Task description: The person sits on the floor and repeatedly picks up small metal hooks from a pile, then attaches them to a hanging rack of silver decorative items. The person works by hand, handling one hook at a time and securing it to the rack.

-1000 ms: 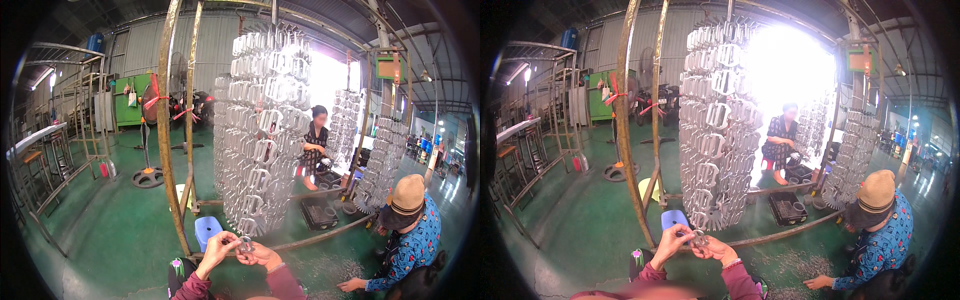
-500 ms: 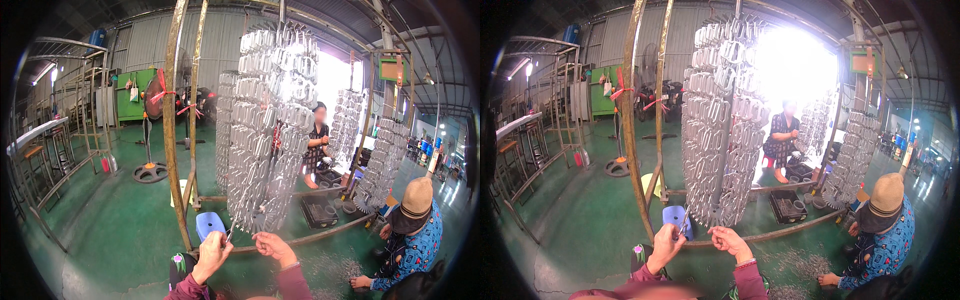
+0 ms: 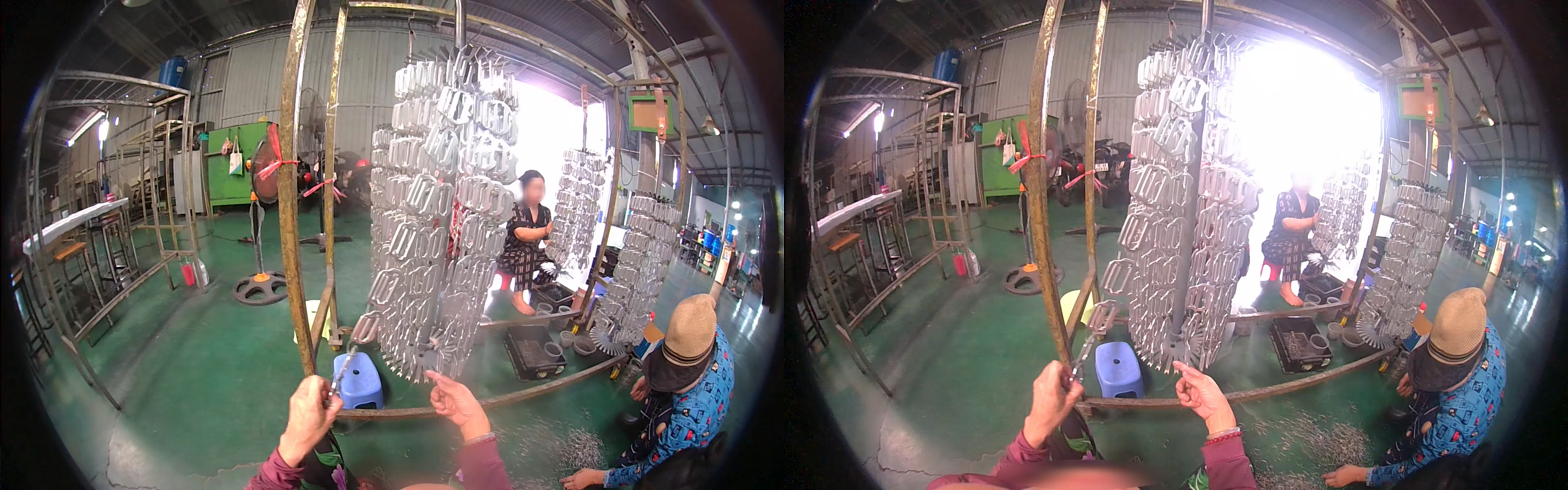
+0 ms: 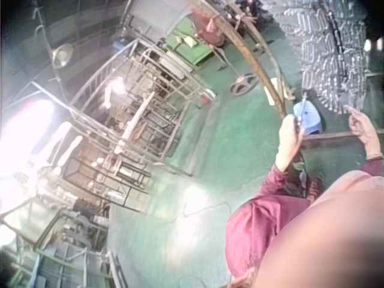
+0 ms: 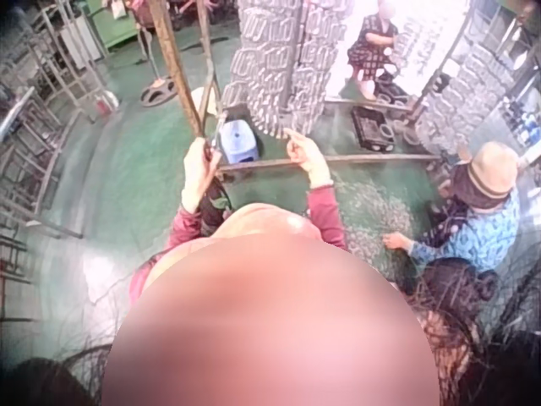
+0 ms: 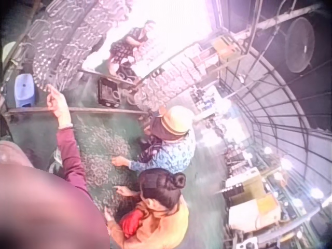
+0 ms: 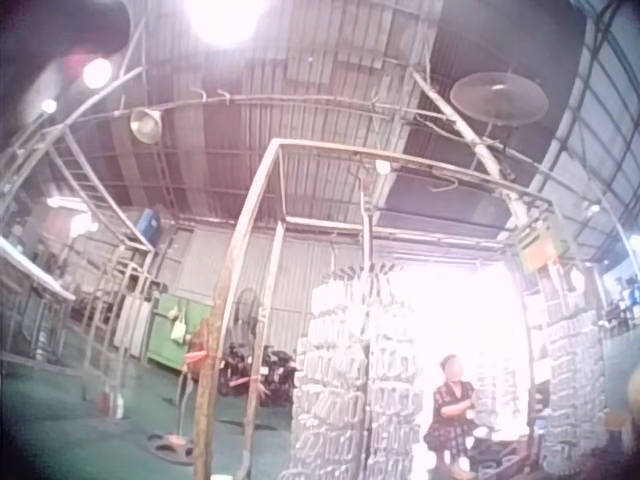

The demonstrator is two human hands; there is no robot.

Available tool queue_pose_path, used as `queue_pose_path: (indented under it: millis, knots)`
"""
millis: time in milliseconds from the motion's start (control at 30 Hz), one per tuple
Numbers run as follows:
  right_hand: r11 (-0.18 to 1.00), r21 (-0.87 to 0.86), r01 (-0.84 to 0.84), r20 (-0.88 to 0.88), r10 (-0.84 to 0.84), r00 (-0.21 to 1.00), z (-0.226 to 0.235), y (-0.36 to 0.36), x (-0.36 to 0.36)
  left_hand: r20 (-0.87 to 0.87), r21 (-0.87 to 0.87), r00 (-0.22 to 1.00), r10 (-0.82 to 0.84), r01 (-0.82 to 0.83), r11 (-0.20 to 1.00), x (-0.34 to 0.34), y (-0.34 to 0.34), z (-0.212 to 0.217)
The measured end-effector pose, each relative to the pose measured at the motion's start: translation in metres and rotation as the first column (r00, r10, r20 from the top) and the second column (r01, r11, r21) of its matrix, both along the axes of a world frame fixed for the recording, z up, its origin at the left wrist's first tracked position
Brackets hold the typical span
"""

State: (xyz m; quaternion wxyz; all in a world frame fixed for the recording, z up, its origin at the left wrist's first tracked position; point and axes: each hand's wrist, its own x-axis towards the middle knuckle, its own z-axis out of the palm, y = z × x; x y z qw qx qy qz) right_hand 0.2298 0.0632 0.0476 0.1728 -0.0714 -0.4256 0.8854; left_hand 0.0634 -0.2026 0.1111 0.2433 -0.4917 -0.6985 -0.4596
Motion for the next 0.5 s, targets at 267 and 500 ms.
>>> queue_pose_path:
  millis: [267,500]
  knots:
    - [0.915,-0.384,-0.122,-0.166,0.061,0.984,-0.017,0.017,-0.010,-0.175,-0.003,0.947,0.270,-0.274,0.962,-0.014,-0.038,0.029]
    - [0.772,-0.614,-0.164,-0.357,-0.086,0.930,-0.033,0.022,-0.037,-0.022,-0.066,0.992,0.125,-0.126,0.990,0.003,-0.024,0.023]
